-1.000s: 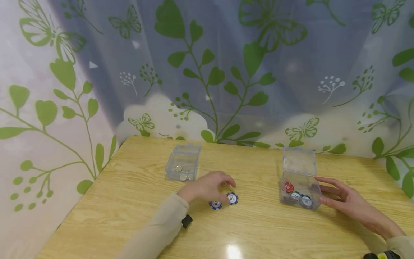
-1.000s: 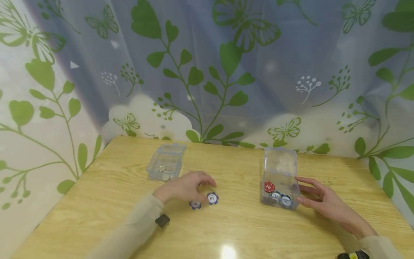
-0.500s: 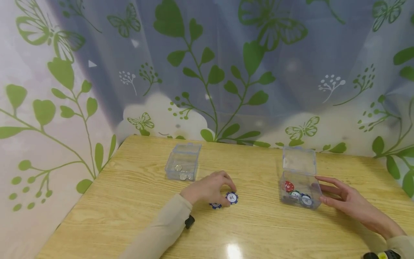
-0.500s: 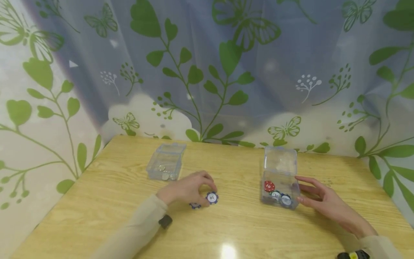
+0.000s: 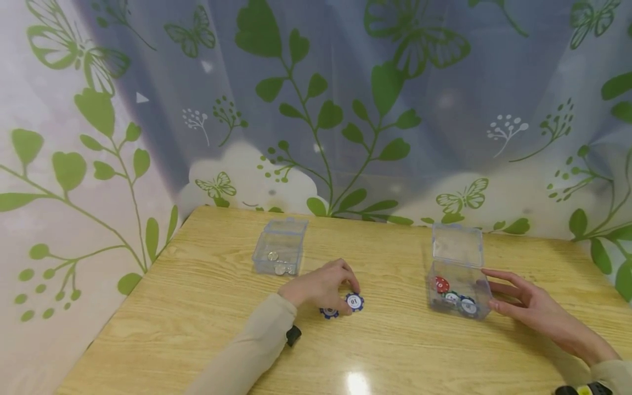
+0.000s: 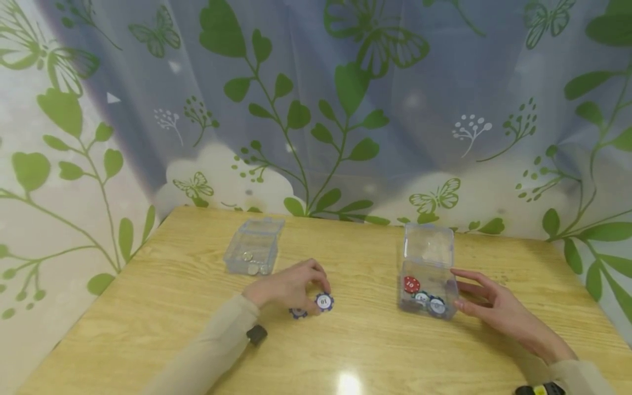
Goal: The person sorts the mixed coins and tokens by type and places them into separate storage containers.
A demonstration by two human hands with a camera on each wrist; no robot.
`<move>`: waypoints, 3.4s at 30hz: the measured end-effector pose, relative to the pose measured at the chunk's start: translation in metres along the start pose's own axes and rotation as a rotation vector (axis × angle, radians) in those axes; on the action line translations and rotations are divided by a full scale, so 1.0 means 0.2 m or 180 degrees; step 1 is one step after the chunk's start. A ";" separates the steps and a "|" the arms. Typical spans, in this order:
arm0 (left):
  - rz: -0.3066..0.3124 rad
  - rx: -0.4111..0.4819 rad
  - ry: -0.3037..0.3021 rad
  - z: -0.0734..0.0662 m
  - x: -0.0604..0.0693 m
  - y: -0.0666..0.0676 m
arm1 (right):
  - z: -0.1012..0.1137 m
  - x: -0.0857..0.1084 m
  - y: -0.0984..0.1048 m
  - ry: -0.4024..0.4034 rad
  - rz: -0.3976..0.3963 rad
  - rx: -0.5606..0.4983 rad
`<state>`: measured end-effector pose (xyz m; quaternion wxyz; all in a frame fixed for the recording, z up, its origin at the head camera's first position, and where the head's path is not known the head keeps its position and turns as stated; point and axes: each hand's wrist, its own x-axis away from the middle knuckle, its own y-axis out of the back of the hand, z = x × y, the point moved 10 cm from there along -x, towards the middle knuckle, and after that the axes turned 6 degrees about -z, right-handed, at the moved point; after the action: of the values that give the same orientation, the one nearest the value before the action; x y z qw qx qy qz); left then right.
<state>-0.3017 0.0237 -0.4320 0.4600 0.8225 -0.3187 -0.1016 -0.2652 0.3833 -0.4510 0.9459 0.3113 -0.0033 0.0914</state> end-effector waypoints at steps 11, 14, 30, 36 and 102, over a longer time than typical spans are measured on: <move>0.0083 0.0267 -0.0185 -0.01 -0.02 -0.02 | -0.01 0.00 0.00 -0.0031 0.0006 0.0082; 0.0120 0.0333 -0.0183 0.00 -0.03 -0.03 | -0.02 0.00 -0.01 -0.0053 0.0025 0.0083; -0.0047 0.0484 -0.0073 0.02 -0.03 0.04 | -0.02 0.00 0.00 -0.0115 0.0013 0.0165; -0.0143 0.0739 -0.0180 -0.01 -0.03 0.07 | -0.02 0.00 -0.01 -0.0088 0.0026 0.0118; -0.0530 0.2226 -0.0259 -0.56 -0.41 -0.16 | -0.02 0.00 -0.03 -0.0253 0.0249 0.0059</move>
<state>-0.3010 0.1643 -0.4054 0.1279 0.9486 -0.2841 -0.0562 -0.2638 0.3814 -0.4571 0.9378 0.3231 -0.0521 0.1160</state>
